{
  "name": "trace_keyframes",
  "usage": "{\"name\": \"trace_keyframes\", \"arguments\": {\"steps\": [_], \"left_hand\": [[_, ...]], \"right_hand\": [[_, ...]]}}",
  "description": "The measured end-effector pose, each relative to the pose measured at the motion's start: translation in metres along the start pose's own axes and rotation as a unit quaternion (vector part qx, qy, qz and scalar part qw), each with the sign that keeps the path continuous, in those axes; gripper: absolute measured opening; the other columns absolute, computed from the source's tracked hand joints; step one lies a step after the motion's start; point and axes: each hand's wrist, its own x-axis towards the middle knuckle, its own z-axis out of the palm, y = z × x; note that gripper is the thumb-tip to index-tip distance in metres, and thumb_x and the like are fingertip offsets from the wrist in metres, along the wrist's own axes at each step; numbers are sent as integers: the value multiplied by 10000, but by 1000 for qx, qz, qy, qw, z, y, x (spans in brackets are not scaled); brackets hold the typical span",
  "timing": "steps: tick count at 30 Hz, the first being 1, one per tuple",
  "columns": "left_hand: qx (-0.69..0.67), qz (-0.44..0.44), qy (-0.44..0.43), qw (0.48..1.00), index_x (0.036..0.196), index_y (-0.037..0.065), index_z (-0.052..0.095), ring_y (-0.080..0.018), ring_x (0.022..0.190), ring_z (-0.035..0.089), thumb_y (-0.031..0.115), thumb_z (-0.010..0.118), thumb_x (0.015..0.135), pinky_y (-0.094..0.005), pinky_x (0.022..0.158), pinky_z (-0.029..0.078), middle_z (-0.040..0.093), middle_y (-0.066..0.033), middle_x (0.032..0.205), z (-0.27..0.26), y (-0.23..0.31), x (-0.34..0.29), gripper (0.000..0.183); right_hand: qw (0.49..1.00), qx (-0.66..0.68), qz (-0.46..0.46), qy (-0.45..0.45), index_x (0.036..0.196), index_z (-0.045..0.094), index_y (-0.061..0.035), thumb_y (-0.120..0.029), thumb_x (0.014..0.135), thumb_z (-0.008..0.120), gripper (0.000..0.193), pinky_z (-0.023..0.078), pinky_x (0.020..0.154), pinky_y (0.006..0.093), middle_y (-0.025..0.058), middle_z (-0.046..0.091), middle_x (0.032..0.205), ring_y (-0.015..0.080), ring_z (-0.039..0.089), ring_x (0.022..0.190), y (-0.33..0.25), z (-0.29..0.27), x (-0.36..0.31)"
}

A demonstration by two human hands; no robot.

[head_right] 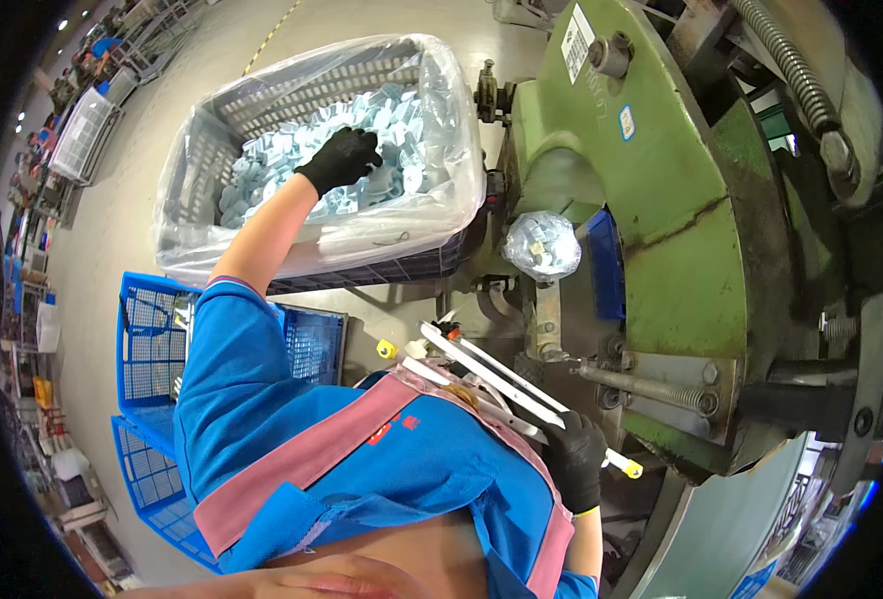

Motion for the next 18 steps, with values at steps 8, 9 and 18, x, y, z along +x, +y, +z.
{"name": "trace_keyframes", "arguments": {"steps": [8, 9, 18], "left_hand": [[-305, -100, 186, 929, 787, 47, 563, -295, 879, 635, 56, 644, 745, -335, 749, 501, 653, -137, 1055, 8, -17, 7, 92], [-415, -164, 157, 881, 829, 41, 563, -228, 864, 617, 45, 640, 757, -310, 744, 490, 647, -130, 1014, 4, -17, 9, 105], [-43, -59, 74, 995, 1058, 202, 675, -222, 804, 670, 176, 642, 809, -350, 688, 533, 619, 14, 1200, -11, -9, 18, 252]], "right_hand": [[999, -24, 35, 24, 815, 649, -186, -237, 687, 680, 142, 471, 602, 376, 34, 586, 868, 230, 597, 778, -3, 37, -11], [999, -21, 37, 23, 815, 649, -184, -238, 690, 676, 139, 472, 602, 376, 35, 587, 865, 231, 599, 775, -4, 39, -12], [999, 3, 41, 30, 840, 653, -169, -244, 717, 657, 144, 475, 596, 386, 39, 595, 830, 240, 606, 742, -14, 45, -7]]}}
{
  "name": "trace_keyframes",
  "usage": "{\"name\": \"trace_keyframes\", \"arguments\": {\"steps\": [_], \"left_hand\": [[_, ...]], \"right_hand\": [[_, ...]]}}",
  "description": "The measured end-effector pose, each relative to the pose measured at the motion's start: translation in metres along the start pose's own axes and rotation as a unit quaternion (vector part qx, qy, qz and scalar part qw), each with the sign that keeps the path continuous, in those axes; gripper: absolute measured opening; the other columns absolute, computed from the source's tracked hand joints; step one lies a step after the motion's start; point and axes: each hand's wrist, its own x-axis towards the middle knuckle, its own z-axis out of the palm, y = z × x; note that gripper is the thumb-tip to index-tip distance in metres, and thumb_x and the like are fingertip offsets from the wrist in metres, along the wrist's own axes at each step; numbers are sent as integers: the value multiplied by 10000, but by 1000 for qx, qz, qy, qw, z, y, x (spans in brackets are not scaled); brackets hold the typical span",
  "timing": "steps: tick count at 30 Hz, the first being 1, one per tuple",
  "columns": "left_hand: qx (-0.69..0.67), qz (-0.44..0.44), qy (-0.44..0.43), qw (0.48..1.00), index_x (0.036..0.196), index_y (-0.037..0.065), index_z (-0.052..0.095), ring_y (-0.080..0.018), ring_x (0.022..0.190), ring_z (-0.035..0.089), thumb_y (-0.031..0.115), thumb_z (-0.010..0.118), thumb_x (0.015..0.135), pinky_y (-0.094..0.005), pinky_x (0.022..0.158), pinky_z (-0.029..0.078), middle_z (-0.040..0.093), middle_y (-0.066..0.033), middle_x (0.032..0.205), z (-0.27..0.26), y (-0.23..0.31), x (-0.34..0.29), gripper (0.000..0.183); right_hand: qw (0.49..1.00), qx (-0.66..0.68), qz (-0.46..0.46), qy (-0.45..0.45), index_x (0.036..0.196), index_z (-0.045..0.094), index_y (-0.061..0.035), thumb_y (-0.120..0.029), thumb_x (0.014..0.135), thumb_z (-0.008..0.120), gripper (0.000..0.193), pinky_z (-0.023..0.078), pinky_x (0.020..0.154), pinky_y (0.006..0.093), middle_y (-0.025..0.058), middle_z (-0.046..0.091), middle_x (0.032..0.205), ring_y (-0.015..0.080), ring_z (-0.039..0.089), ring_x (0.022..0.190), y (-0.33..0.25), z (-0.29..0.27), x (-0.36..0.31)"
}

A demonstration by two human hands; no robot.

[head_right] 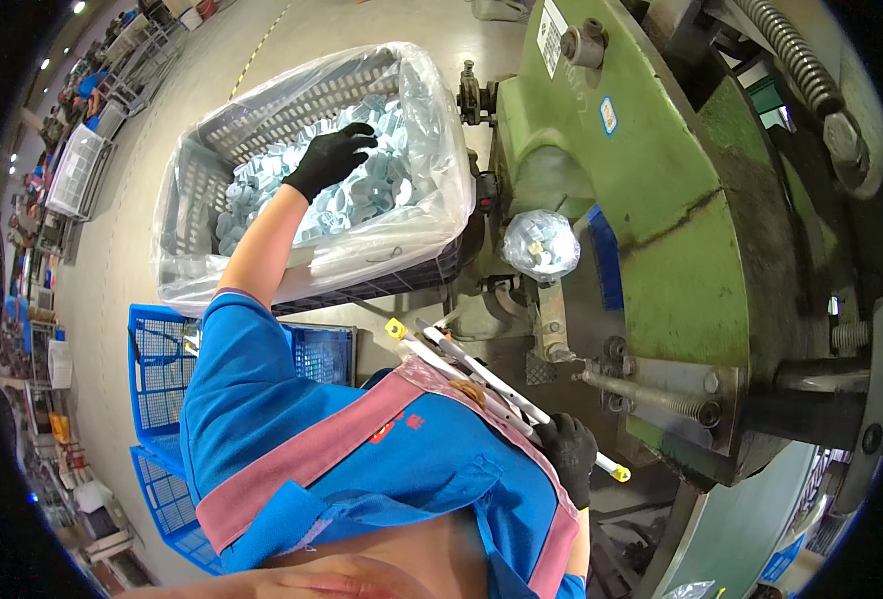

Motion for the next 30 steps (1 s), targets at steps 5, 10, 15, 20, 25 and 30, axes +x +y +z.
{"name": "trace_keyframes", "arguments": {"steps": [5, 10, 15, 20, 25, 30], "left_hand": [[12, 68, -52, 996, 943, 175, 693, -248, 783, 672, 144, 642, 806, -357, 672, 542, 548, 24, 1319, 20, 2, -5, 149], [-92, -56, 119, 987, 1023, 94, 644, -283, 888, 663, 171, 639, 862, -334, 743, 537, 612, -83, 1219, 2, 28, 4, 178], [-301, -31, 133, 944, 1015, 48, 609, -235, 716, 612, 135, 661, 856, -314, 652, 500, 617, -114, 887, -51, 128, -11, 189], [-399, 39, -2, 916, 1161, 62, 556, -228, 944, 623, 183, 751, 790, -338, 773, 501, 619, -117, 1041, -46, 273, -51, 436], [-315, 81, -11, 946, 1018, -5, 587, -385, 884, 588, 318, 724, 801, -426, 737, 484, 598, -235, 1003, -16, 357, -61, 413], [-365, 52, 70, 927, 1126, 49, 619, -375, 873, 645, 349, 640, 873, -420, 785, 507, 668, -192, 936, 5, 396, -63, 393]], "right_hand": [[1000, -14, 7, -9, 814, 647, -163, -239, 732, 648, 112, 477, 600, 393, 38, 598, 830, 242, 609, 745, 2, 3, -1], [1000, 19, 10, 19, 800, 639, -155, -245, 750, 654, 103, 453, 578, 406, 59, 572, 784, 257, 590, 701, 13, -3, -3], [998, 37, -28, 33, 787, 641, -162, -321, 774, 671, 162, 447, 576, 404, 78, 555, 763, 273, 584, 702, 32, -10, -3], [993, 21, -117, -18, 817, 684, -204, -261, 723, 647, 116, 454, 571, 378, 48, 531, 788, 242, 591, 745, 65, -21, -3], [986, 0, -167, -6, 824, 687, -207, -240, 709, 638, 130, 459, 614, 368, 42, 564, 833, 236, 591, 795, 103, -28, -14], [985, -9, -171, -5, 826, 685, -198, -234, 725, 627, 122, 465, 640, 364, 44, 582, 866, 228, 592, 823, 135, -33, -32]]}}
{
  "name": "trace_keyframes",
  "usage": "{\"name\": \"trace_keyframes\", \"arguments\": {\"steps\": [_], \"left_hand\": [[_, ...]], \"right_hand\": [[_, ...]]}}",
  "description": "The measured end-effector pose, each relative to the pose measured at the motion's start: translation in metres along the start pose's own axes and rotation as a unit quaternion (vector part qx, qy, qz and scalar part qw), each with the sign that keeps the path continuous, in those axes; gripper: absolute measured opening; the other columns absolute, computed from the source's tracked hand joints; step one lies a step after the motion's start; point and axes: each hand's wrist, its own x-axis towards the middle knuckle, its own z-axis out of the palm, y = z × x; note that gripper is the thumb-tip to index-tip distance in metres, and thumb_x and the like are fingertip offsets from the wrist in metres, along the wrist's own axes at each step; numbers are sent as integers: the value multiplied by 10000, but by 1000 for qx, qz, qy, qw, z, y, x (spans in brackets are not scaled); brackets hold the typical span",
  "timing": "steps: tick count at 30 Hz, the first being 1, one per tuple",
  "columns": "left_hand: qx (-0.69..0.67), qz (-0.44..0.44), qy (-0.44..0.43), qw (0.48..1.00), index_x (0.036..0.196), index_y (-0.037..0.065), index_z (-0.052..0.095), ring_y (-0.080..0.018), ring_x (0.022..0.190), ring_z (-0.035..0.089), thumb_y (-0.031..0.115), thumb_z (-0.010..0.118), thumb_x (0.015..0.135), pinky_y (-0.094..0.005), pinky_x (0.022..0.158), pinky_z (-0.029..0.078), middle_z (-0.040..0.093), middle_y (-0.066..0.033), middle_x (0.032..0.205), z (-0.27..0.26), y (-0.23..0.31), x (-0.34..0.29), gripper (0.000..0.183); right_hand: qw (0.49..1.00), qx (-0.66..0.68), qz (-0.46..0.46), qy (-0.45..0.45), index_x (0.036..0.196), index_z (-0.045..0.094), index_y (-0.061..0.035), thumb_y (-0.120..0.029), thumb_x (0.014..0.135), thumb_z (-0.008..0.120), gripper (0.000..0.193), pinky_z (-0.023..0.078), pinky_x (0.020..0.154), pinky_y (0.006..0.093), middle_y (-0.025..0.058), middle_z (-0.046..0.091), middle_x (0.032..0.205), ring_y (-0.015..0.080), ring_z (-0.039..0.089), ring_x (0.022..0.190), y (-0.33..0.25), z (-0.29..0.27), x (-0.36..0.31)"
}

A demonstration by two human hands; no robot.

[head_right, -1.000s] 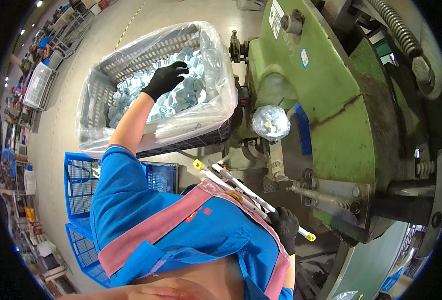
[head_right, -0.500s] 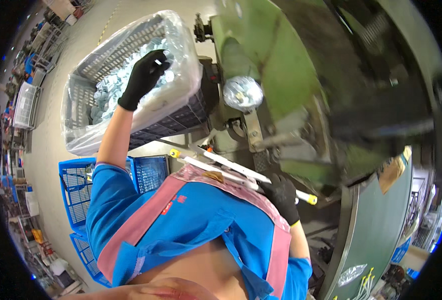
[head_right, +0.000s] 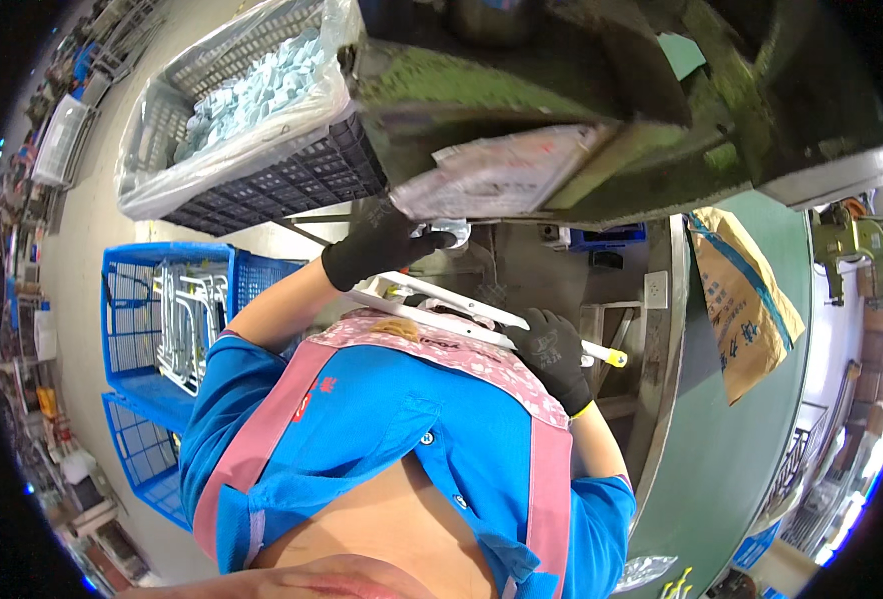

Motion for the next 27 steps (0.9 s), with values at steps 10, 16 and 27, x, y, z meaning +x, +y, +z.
{"name": "trace_keyframes", "arguments": {"steps": [10, 16, 27], "left_hand": [[136, -11, 97, 986, 1108, 100, 600, -317, 850, 651, 195, 685, 818, -409, 723, 513, 662, -126, 972, 43, 1, -19, 316], [180, -84, 127, 972, 1144, 105, 596, -312, 841, 655, 243, 693, 805, -392, 722, 516, 656, -122, 994, 48, 1, -28, 379], [-446, 318, -70, 833, 1032, 112, 693, -203, 724, 663, 138, 582, 903, -236, 502, 441, 664, -148, 929, -101, 179, -49, 172]], "right_hand": [[997, 46, -56, -7, 866, 701, -190, -213, 700, 671, 170, 484, 682, 375, 51, 585, 914, 249, 590, 868, 33, -5, -20], [995, 38, -88, 2, 841, 706, -191, -213, 678, 693, 165, 487, 667, 392, 63, 580, 913, 262, 589, 858, 34, -7, -7], [985, -1, -153, 85, 858, 727, -208, -202, 634, 715, 225, 509, 679, 390, 59, 655, 977, 270, 621, 834, 35, -30, 62]]}}
